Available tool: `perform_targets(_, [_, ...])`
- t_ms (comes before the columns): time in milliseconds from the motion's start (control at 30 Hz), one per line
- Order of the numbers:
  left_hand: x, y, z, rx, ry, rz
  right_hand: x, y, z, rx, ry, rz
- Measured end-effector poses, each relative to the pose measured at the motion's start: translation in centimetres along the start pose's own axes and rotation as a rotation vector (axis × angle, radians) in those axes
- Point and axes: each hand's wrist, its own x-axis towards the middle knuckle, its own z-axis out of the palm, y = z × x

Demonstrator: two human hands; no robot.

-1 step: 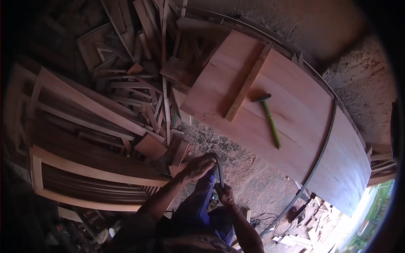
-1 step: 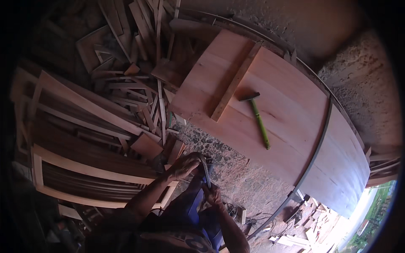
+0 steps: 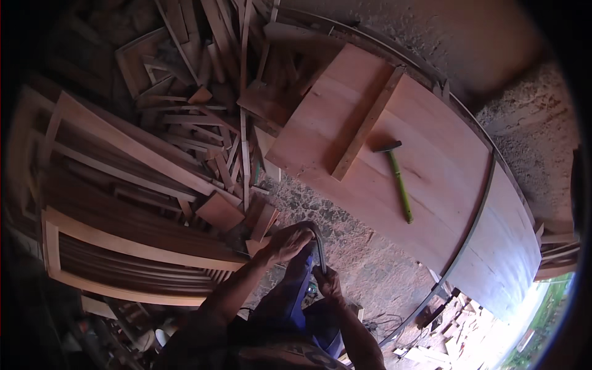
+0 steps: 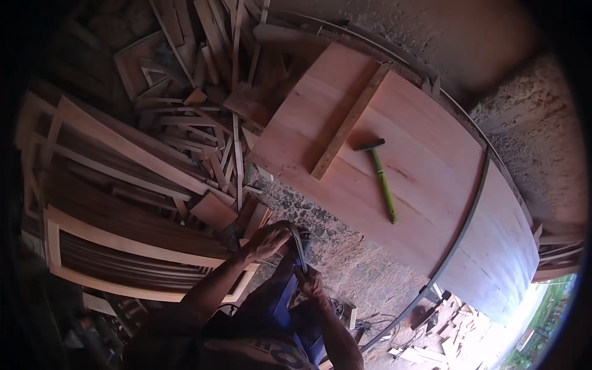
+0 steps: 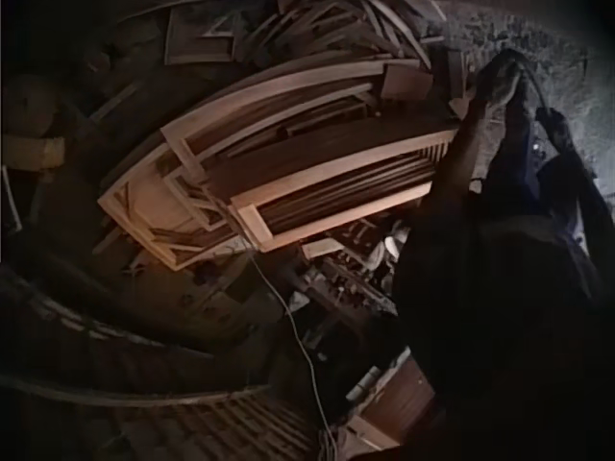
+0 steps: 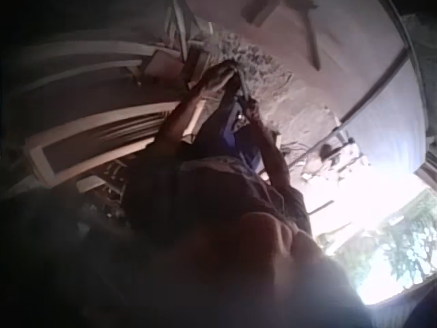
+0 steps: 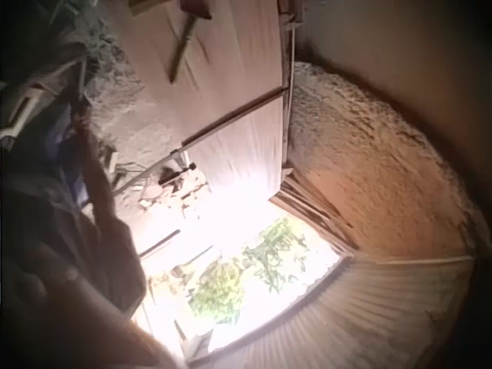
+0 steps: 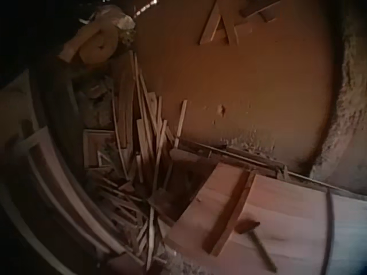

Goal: The person walks through a cluttered workshop carrying a bottle of glue and a piece of paper. They place the glue on a workbench and then pick up a hammer. The person proceeds to assemble a wooden structure by positioning small wooden blocks and striking them with the hammer to secure them in place.

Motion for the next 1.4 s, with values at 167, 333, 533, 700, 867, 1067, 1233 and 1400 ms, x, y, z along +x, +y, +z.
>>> perform_targets(167, [1.4, -3.8, -2.5, 0.417, -0.575, -0.268, 7.2, 1.8, -0.2, -0.114, -0.059, -0.113])
perform_targets(333, [7.7, -7.1, -8.1, -0.087, 0.717, -0.342, 14.3, 3.1, -0.5, 0.041, -0.098, -0.068])
perform_targets(533, [16.2, -9.2, -8.8, -0.186, 1.003, 0.114, 23.9, 5.7, 0.0, 0.088, -0.126, -0.629])
perform_targets(700, [17.1, -11.3, -8.7, -0.052, 1.079, 0.093, 31.5, 7.0, 1.9, 0.121, -0.167, -0.871])
perform_targets(867, [17.4, -11.5, -8.3, -0.108, 1.145, 0.213, 36.1, 6.9, 4.2, 0.143, -0.099, -0.968])
perform_targets(1067, [16.9, -10.5, -8.6, -0.205, 0.973, 0.004, 39.6, 5.8, 6.0, 0.115, -0.066, -1.110])
perform_targets(1233, [16.7, -10.4, -8.4, -0.051, 1.106, 0.043, 41.1, 5.2, 8.2, 0.263, -0.090, -1.093])
perform_targets(1400, [16.3, -10.5, -7.6, -0.159, 1.176, 0.110, 41.4, 4.6, 9.1, 0.422, -0.197, -1.010])
